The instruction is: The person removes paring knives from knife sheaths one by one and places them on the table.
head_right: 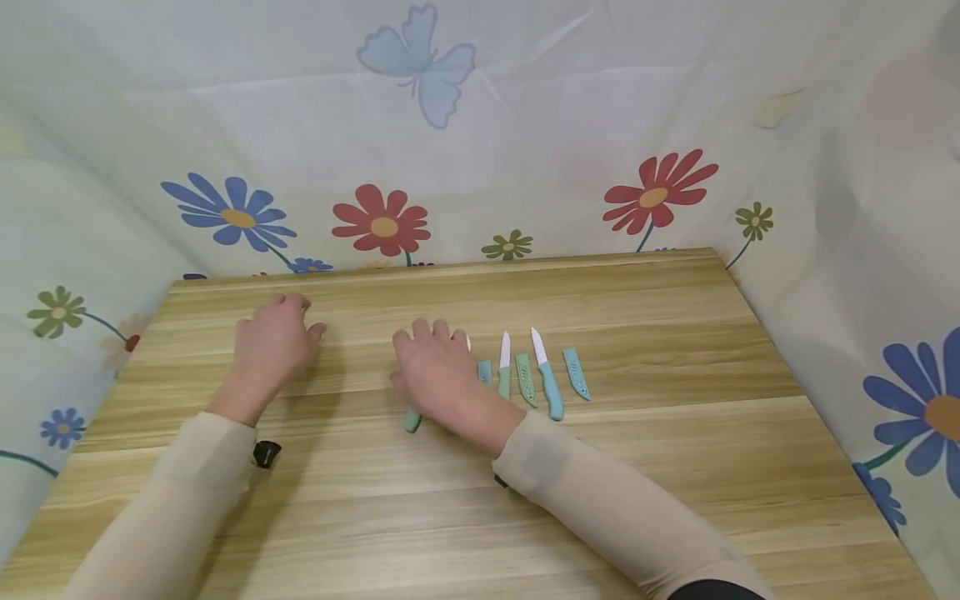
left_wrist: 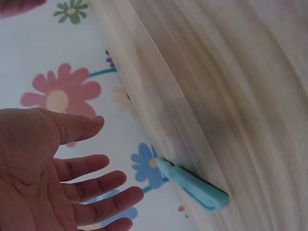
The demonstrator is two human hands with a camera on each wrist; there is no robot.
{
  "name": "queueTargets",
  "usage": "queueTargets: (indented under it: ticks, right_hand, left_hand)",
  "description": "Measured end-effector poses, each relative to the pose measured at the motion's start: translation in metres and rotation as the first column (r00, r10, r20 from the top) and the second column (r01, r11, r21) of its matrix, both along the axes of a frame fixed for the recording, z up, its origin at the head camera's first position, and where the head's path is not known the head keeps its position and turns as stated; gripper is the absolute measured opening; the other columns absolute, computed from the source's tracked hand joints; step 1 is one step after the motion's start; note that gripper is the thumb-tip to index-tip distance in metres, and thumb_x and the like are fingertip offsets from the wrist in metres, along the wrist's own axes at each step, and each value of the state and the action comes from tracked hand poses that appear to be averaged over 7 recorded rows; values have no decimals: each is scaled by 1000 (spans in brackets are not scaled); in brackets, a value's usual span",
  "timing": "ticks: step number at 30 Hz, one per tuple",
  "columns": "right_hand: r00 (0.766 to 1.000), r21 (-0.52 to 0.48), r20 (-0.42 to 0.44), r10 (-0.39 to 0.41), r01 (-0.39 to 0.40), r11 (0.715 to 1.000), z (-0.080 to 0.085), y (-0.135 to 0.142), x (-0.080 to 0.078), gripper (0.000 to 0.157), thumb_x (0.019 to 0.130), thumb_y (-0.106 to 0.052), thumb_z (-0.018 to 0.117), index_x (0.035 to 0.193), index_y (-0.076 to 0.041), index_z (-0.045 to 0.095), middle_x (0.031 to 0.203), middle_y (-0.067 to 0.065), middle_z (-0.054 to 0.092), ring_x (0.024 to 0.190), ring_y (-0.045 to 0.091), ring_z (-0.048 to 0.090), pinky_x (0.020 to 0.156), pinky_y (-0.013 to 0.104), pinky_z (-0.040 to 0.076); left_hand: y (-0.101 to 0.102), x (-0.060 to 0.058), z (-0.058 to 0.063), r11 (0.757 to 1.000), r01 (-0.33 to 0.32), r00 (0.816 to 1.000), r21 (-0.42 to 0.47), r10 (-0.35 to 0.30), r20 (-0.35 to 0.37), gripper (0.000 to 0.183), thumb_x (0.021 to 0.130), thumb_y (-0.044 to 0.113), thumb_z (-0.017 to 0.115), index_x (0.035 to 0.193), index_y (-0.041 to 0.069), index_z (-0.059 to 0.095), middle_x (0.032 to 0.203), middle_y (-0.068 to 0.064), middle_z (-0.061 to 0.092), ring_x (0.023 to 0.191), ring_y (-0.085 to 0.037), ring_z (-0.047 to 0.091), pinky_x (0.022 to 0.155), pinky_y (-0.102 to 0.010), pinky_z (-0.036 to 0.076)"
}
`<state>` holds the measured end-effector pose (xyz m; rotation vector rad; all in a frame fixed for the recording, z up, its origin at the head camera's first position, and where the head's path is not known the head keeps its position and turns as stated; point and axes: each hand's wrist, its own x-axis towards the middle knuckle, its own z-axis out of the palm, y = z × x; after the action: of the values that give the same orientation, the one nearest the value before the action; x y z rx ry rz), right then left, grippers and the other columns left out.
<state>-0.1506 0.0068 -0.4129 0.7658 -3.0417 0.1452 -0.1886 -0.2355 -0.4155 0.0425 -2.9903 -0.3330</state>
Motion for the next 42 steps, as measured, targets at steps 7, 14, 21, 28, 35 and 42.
queueTargets:
  ticks: [7, 14, 21, 28, 35, 42]
  right_hand:
    - [1000, 17, -6, 4, -4, 1000, -2, -2, 5, 48, 103, -49, 66, 138, -16, 64, 127, 6, 61, 112, 29, 55, 91, 47, 47]
    - [1000, 16, 5, 1, -1, 1000, -3, -3, 11, 49, 102, -48, 67, 140, -17, 65, 129, 7, 62, 121, 31, 56, 106, 56, 46]
    - [1000, 3, 8, 12, -12, 1000, -4, 1, 16, 48, 103, -49, 67, 139, -18, 65, 132, 7, 61, 126, 32, 56, 112, 61, 42]
    - [1000, 15, 0, 23, -23, 1000, -6, 3, 19, 49, 103, -50, 67, 140, -18, 65, 134, 6, 61, 128, 32, 55, 113, 61, 41]
    - [1000, 16, -10, 22, -22, 1000, -5, 1, 18, 49, 102, -49, 68, 139, -18, 66, 132, 6, 62, 126, 32, 57, 111, 61, 43]
    - [1000, 20, -11, 25, -24, 1000, -5, 0, 15, 47, 102, -49, 68, 137, -18, 67, 128, 6, 63, 122, 30, 57, 106, 58, 46]
  left_hand:
    - [-21, -23, -6, 1000, -24, 999, 3, 24, 42, 46, 107, 27, 56, 132, -12, 55, 129, -35, 55, 118, -61, 55, 96, -77, 41]
    - [-35, -44, -13, 999, -47, 997, -11, 47, 63, 47, 107, 25, 52, 127, -18, 55, 119, -37, 55, 114, -63, 56, 95, -77, 43]
    - [-38, -54, -18, 997, -64, 988, -34, 68, 140, 51, 110, 23, 42, 132, -21, 52, 125, -39, 53, 120, -64, 52, 99, -79, 38]
    - [-40, -62, -25, 996, -64, 986, -67, 73, 148, 49, 109, 21, 39, 131, -21, 55, 126, -41, 54, 122, -64, 51, 103, -79, 35]
    - [-39, -68, -25, 995, -57, 985, -86, 70, 155, 41, 105, 13, 39, 121, -18, 62, 122, -40, 58, 117, -63, 56, 104, -77, 35]
    - [-36, -70, -23, 995, -67, 982, -74, 78, 170, 38, 102, 6, 37, 119, -16, 62, 123, -40, 59, 116, -62, 58, 106, -78, 30]
